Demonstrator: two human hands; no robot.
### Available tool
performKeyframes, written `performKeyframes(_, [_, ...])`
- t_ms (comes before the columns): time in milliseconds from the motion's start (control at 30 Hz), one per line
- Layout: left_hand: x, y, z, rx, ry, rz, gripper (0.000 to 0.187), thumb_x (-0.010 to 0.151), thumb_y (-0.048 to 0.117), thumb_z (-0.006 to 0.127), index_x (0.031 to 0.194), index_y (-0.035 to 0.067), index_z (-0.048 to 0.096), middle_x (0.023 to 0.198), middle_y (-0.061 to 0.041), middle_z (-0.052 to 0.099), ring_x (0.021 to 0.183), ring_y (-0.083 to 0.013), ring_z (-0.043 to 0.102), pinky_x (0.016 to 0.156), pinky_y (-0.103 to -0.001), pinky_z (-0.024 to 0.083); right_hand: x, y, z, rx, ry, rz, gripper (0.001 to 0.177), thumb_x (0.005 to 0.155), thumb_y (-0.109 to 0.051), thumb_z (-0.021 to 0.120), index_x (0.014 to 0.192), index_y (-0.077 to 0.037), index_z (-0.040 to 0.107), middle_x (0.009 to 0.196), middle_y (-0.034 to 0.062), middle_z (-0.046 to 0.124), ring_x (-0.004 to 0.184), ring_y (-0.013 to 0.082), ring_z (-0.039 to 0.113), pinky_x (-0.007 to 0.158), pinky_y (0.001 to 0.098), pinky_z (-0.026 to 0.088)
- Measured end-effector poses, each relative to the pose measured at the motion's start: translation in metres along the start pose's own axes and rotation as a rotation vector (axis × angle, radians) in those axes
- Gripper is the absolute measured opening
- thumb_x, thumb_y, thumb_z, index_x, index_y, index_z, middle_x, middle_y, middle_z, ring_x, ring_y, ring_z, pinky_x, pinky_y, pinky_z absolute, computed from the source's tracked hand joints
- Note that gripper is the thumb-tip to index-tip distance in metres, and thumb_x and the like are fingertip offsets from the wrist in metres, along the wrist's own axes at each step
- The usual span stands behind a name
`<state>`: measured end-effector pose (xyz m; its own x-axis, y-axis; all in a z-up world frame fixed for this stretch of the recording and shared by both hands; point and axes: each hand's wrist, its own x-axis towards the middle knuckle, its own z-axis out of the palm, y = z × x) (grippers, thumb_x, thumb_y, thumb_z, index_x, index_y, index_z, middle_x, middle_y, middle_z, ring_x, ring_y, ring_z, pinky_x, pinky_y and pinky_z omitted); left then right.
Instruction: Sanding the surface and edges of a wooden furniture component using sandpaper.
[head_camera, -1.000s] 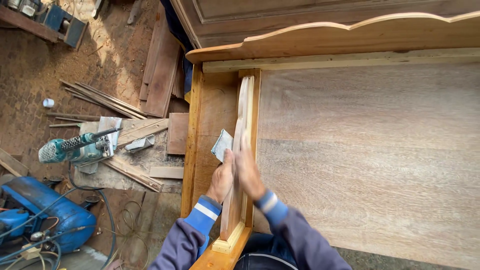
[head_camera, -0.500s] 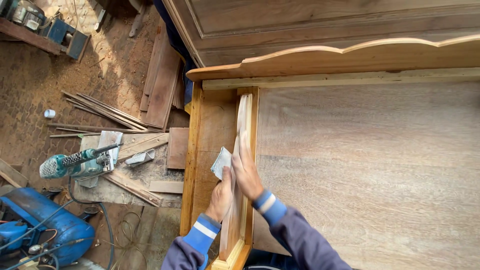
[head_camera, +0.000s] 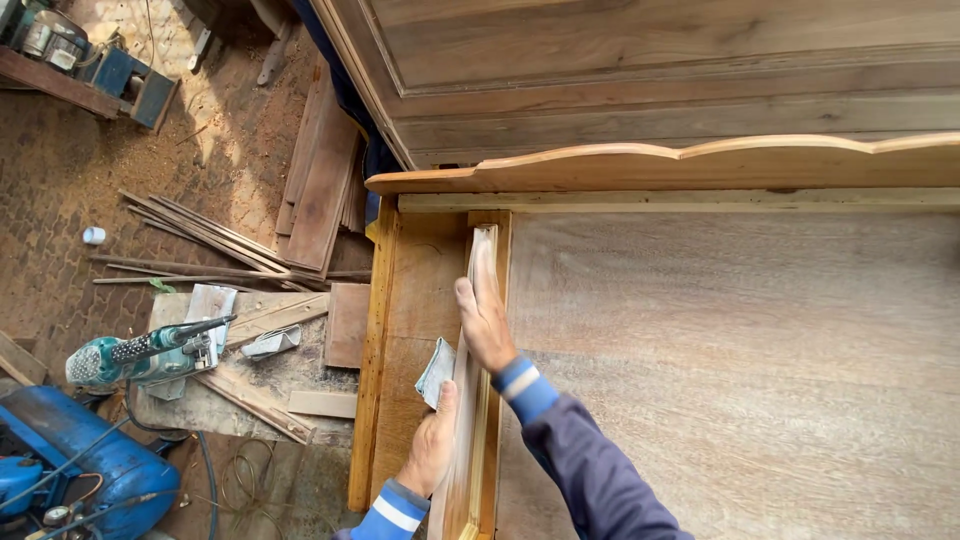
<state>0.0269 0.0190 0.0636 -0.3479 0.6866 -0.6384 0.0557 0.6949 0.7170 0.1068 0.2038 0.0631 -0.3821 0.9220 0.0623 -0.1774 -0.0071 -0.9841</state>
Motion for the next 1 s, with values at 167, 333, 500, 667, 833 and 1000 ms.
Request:
performKeyframes(167, [0.000,0.012,0.005,-0.021,0.033,0.081,0.077,0.101,0.060,0.035,0.135,-0.005,0.060,0.118,-0.005,0.065,0.113,-0.0126,0.057,0.103,-0.029,0.044,-0.045,0.004,0.008,-0.016,-0.011,-0.044,0.082,0.106,-0.044,0.039,0.162,0.006,0.006,0.173,0.0237,0.005,0.162,0.0321,0.004,0.129,0.0383,0.007])
performKeyframes(333, [0.000,0.000,0.001,0.009,0.031,-0.033,0.076,0.103,0.058,0.035,0.137,-0.005,0.062,0.127,-0.017,0.067,0.120,-0.0205,0.058,0.109,-0.031,0.042,0.032,0.016,0.004,0.002,0.047,0.002,0.078,0.107,-0.041,0.037,0.163,0.005,0.008,0.174,0.0237,0.005,0.162,0.0319,0.006,0.129,0.0392,0.007])
performKeyframes(500, [-0.003,0.011,0.005,-0.018,0.037,0.077,0.078,0.098,0.059,0.039,0.143,-0.003,0.054,0.144,-0.010,0.061,0.135,-0.0170,0.052,0.114,-0.029,0.036,-0.026,0.009,0.002,-0.150,0.107,-0.071,0.065,0.106,-0.029,0.047,0.160,0.003,0.028,0.168,0.0244,0.029,0.157,0.0349,0.028,0.127,0.0405,0.023])
performKeyframes(667, [-0.003,0.013,0.007,0.015,0.075,-0.011,0.080,0.097,0.062,0.039,0.145,-0.001,0.051,0.142,-0.013,0.059,0.132,-0.0210,0.052,0.114,-0.031,0.036,-0.038,0.019,-0.017,-0.104,0.165,0.007,0.038,0.104,-0.020,0.053,0.137,0.000,0.056,0.137,0.0192,0.059,0.124,0.0295,0.057,0.103,0.0367,0.046])
performKeyframes(833, [-0.003,0.004,0.008,0.028,0.131,-0.052,0.080,0.096,0.063,0.042,0.144,0.000,0.049,0.140,-0.013,0.058,0.131,-0.0223,0.052,0.113,-0.032,0.037,-0.024,0.021,-0.019,-0.052,0.200,0.192,0.021,0.098,-0.018,0.065,0.094,0.001,0.073,0.085,0.0078,0.069,0.073,0.0160,0.063,0.064,0.0319,0.052])
performKeyframes(1000, [-0.003,0.008,0.009,-0.056,0.077,0.073,0.078,0.096,0.061,0.044,0.141,-0.001,0.055,0.138,-0.010,0.062,0.128,-0.0191,0.055,0.111,-0.031,0.039,0.019,0.055,-0.002,-0.138,0.368,-0.096,0.025,0.103,-0.017,0.062,0.087,0.002,0.062,0.073,0.0025,0.053,0.066,0.0127,0.049,0.059,0.0318,0.042])
